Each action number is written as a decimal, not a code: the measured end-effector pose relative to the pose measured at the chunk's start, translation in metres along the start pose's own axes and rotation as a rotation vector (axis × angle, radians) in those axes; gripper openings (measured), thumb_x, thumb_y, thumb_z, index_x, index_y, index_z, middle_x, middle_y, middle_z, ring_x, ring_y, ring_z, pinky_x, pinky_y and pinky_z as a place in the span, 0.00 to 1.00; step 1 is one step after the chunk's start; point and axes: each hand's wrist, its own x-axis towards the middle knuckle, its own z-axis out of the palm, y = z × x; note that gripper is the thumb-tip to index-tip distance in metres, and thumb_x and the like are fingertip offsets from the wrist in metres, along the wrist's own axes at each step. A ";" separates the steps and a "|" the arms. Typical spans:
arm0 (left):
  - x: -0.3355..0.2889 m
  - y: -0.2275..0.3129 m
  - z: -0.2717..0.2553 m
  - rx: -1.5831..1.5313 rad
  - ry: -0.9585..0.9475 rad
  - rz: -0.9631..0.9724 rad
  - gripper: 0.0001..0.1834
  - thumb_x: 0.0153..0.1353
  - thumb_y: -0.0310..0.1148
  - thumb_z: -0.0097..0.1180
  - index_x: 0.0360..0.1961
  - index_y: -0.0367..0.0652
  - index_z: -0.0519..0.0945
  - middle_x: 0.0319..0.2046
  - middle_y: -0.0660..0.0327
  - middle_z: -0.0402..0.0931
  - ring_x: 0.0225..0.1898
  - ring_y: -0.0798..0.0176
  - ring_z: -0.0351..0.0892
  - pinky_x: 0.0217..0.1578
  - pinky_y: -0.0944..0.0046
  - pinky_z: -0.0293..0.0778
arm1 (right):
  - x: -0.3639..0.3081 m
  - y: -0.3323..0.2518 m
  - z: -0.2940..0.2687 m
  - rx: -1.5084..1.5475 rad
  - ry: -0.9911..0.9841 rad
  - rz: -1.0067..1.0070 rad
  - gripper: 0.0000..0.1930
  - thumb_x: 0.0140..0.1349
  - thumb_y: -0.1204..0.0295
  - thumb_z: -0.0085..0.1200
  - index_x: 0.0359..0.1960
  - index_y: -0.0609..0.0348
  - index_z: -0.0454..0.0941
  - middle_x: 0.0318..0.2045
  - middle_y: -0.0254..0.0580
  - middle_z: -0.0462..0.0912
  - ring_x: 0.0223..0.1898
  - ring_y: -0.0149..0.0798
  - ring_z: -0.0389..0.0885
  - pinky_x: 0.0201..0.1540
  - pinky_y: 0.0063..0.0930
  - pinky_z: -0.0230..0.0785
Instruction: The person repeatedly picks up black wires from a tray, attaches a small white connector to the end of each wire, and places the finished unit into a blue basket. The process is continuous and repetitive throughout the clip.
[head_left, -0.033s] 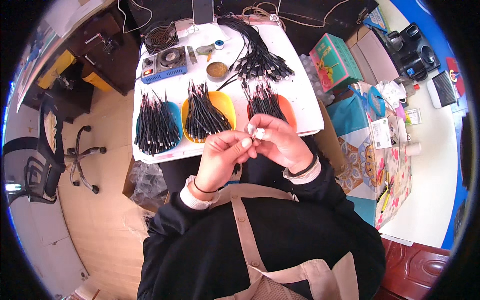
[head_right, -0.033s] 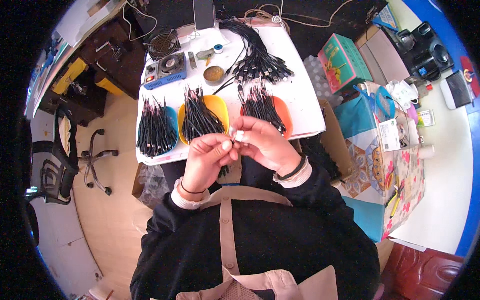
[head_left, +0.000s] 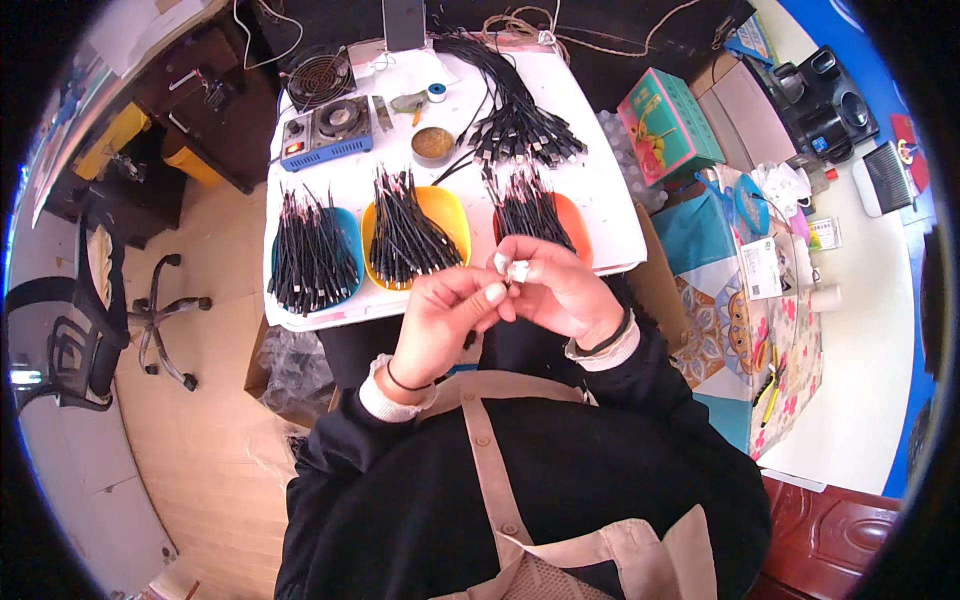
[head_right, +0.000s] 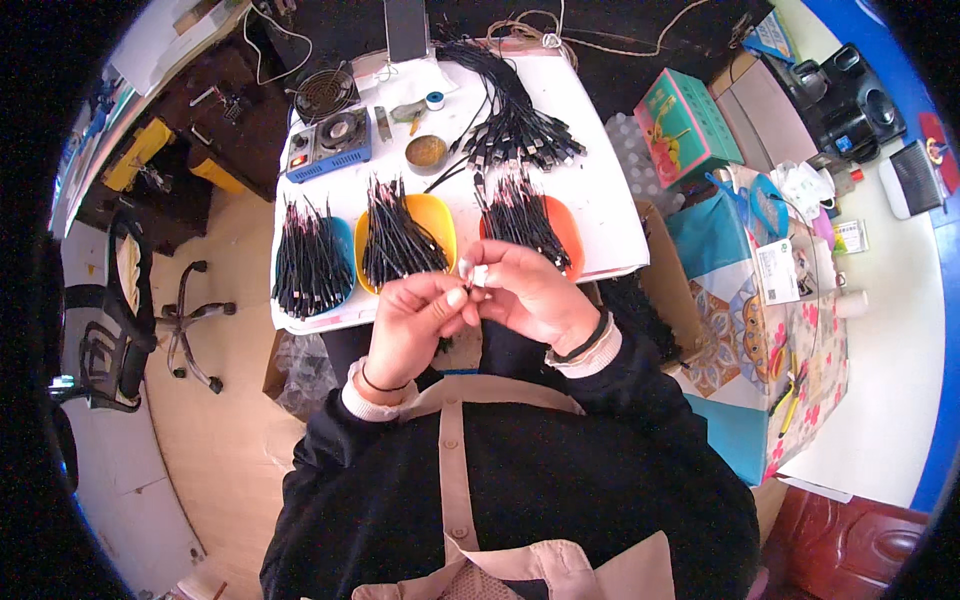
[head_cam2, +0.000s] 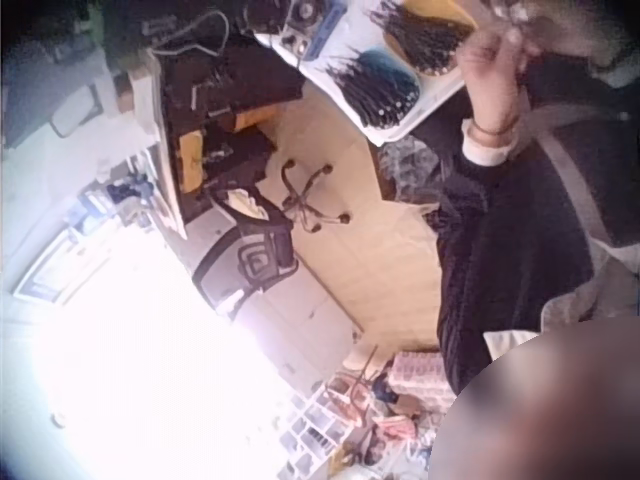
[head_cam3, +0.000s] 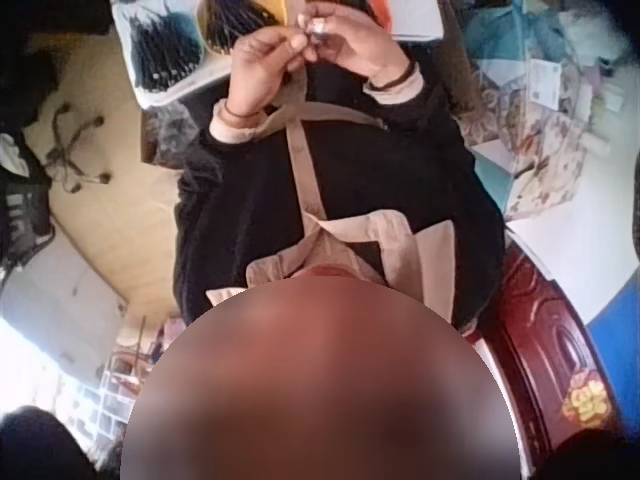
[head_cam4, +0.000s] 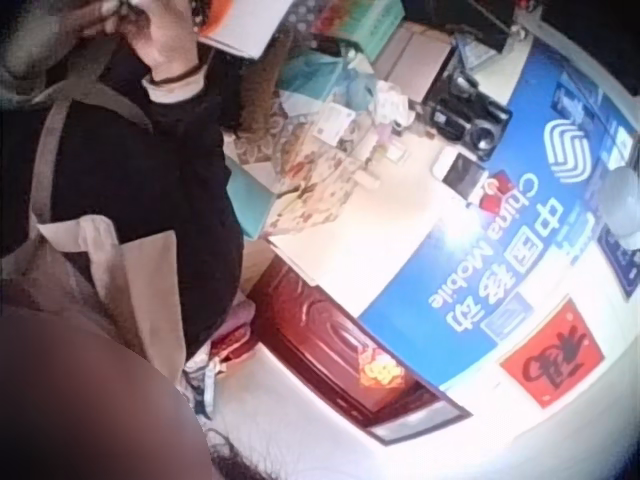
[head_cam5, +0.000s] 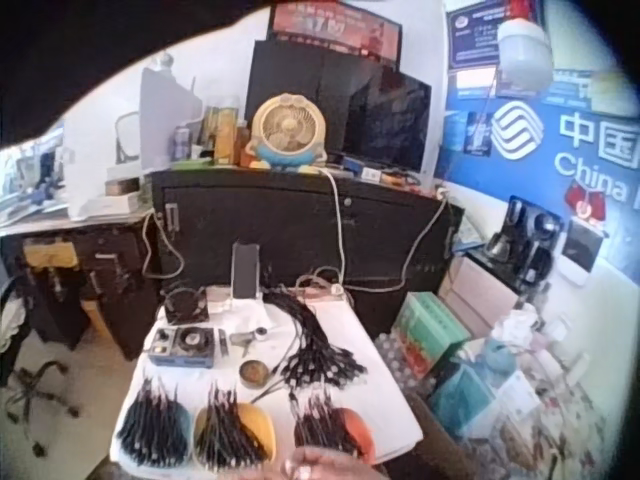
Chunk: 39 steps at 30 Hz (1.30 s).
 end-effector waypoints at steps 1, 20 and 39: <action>0.000 0.000 -0.001 0.181 -0.004 0.007 0.08 0.66 0.24 0.52 0.40 0.32 0.81 0.26 0.63 0.79 0.23 0.77 0.66 0.25 0.77 0.62 | 0.001 -0.002 -0.002 0.089 -0.064 0.037 0.07 0.63 0.74 0.50 0.42 0.59 0.72 0.33 0.36 0.76 0.34 0.31 0.77 0.39 0.24 0.73; -0.010 0.003 -0.025 0.098 0.086 0.004 0.06 0.69 0.28 0.48 0.39 0.37 0.75 0.25 0.67 0.74 0.28 0.78 0.69 0.29 0.79 0.65 | 0.260 -0.175 -0.194 -1.938 0.995 -0.144 0.20 0.52 0.59 0.59 0.38 0.64 0.82 0.40 0.59 0.82 0.46 0.56 0.80 0.49 0.43 0.73; -0.043 0.008 -0.034 -0.110 0.272 0.164 0.07 0.70 0.27 0.46 0.40 0.37 0.76 0.26 0.65 0.74 0.23 0.76 0.65 0.24 0.76 0.60 | 0.195 -0.238 -0.140 -1.075 0.468 -0.338 0.08 0.59 0.61 0.58 0.29 0.49 0.77 0.18 0.24 0.71 0.15 0.21 0.65 0.16 0.16 0.57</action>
